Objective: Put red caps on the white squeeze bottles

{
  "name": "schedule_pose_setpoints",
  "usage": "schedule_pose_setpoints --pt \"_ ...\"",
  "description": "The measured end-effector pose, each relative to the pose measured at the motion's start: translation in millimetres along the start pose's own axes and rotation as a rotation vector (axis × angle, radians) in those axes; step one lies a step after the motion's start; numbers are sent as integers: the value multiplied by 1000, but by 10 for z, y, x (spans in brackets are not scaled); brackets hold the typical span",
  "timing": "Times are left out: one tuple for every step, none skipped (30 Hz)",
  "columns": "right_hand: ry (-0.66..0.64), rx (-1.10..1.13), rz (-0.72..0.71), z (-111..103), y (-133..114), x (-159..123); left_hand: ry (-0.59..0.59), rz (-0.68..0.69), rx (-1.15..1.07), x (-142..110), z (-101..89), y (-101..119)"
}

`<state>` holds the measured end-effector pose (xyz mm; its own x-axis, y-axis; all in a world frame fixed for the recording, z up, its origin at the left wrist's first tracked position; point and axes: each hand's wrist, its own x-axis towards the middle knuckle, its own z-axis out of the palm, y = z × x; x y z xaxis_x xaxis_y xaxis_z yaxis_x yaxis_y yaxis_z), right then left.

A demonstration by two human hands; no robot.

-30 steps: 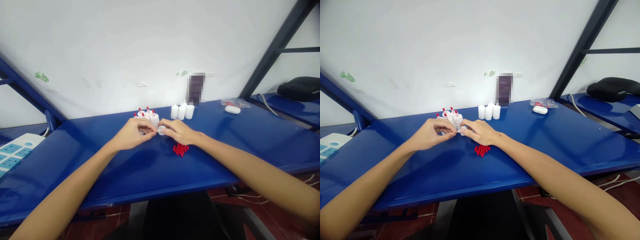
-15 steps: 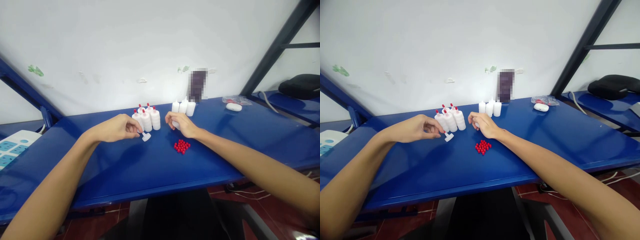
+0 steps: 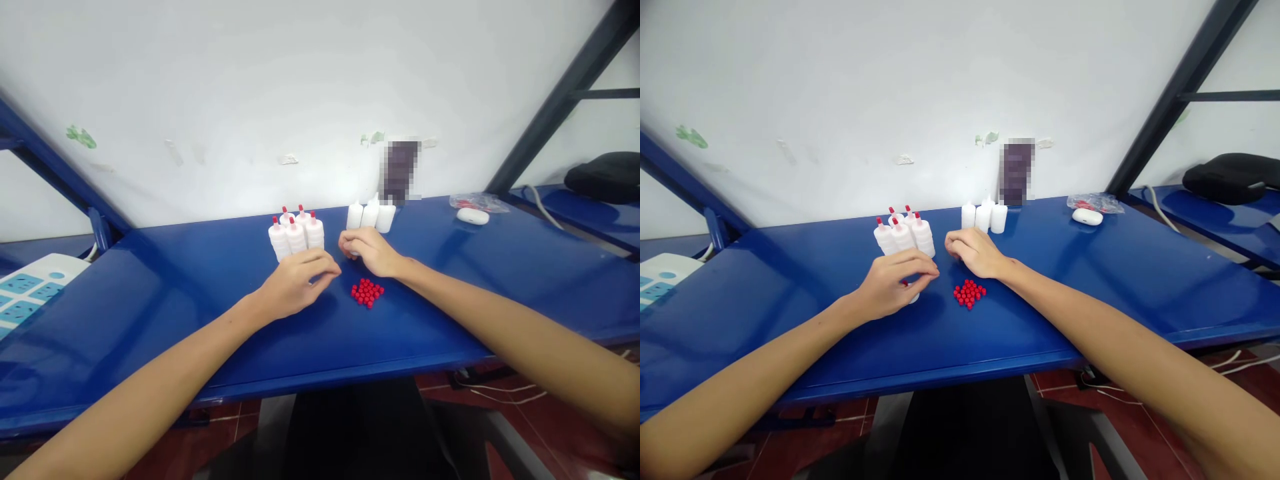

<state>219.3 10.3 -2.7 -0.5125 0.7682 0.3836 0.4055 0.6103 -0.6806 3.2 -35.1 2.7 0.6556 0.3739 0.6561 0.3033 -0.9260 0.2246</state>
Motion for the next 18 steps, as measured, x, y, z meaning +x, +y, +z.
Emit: schedule_pose_setpoints --pt "-10 -35 -7 3 -8 -6 -59 31 9 -13 11 -2" --pt "-22 -77 -21 5 -19 -11 -129 55 18 -25 12 -10" --pt "-37 -120 -39 5 -30 -15 -202 67 29 -35 5 -27" --pt "-54 -158 -56 3 -41 -17 -266 69 43 -45 -11 -53" --pt "-73 -185 -69 -1 -49 -18 -315 65 62 -53 -34 -87" --pt "-88 -200 -75 -7 -54 -18 -345 58 87 -60 -64 -128" --pt "-98 -200 -76 -14 -57 -18 -360 53 120 -66 -97 -172" --pt "-103 -186 -71 -22 -58 -18 -363 54 157 -68 -131 -213" --pt "-107 -159 -63 -30 -59 -18 -356 58 193 -67 -162 -248" --pt "-110 -123 -56 -36 -62 -19 -325 63 221 -62 -186 -270" --pt "-116 -83 -54 -40 -69 -22 -271 59 234 -54 -198 -278" --pt "-125 -47 -60 -40 -81 -25 -193 47 233 -43 -197 -270" --pt "-138 -21 -77 -35 -99 -29 -99 27 217 -30 -183 -246" --pt "-146 -12 -108 -27 -122 -33 -5 4 188 -17 -155 -210" --pt "-153 -21 -147 -15 -151 -37 82 -13 157 -6 -118 -166" --pt "-160 -44 -188 -1 -182 -41 142 -17 124 4 -76 -119" --pt "-164 -74 -222 14 -213 -46 182 -10 94 10 -33 -73" --pt "-169 -102 -247 29 -242 -50 211 2 72 14 6 -33"
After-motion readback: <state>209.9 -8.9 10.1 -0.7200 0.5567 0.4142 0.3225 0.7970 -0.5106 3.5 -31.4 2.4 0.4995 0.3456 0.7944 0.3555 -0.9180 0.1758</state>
